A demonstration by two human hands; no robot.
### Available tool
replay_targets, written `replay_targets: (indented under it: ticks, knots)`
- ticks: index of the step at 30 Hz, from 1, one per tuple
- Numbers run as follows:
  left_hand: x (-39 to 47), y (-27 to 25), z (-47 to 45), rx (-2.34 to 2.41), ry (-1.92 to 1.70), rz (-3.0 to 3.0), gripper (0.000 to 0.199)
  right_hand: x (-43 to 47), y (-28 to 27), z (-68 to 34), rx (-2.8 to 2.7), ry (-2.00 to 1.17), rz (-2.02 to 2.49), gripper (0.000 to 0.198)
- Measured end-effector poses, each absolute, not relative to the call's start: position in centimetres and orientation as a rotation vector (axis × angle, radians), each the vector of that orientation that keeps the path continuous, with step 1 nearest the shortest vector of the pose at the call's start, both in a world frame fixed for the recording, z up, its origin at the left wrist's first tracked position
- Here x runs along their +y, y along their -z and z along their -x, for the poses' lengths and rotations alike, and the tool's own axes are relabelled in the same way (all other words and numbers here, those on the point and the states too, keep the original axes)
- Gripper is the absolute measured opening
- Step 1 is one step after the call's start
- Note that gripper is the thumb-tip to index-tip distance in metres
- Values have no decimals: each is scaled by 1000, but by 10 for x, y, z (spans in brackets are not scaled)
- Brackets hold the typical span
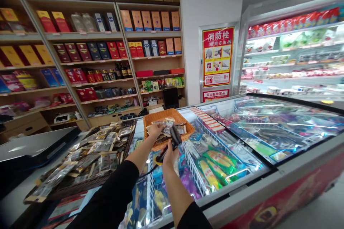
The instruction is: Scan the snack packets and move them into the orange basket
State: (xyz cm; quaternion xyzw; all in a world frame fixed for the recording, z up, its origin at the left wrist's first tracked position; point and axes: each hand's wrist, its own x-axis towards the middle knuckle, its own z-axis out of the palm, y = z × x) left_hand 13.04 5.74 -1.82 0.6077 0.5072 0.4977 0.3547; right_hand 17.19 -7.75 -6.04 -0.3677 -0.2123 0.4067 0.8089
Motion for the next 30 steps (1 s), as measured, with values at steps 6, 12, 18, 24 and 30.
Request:
replay_targets:
  ticks: [6,12,18,24,30]
  knots:
    - [66,3,-112,1628,-1362,-1705,17,-79,56,-172,-207,-940,745,34]
    - [36,-31,-89,1370,-1232,-1958,11,-83,52,-170,-350,-878,823,36]
    - [-28,-71,5,1387,-1165,-2118,23,-109,51,-155,-749,-923,798,35]
    - [-95,-70,144,2104,-828,-2307,23,-121,57,-144,-902,-997,779,37]
    - [-127,-35,201,2276,-604,-2229,29,-118,64,-151,-915,-1039,804,36]
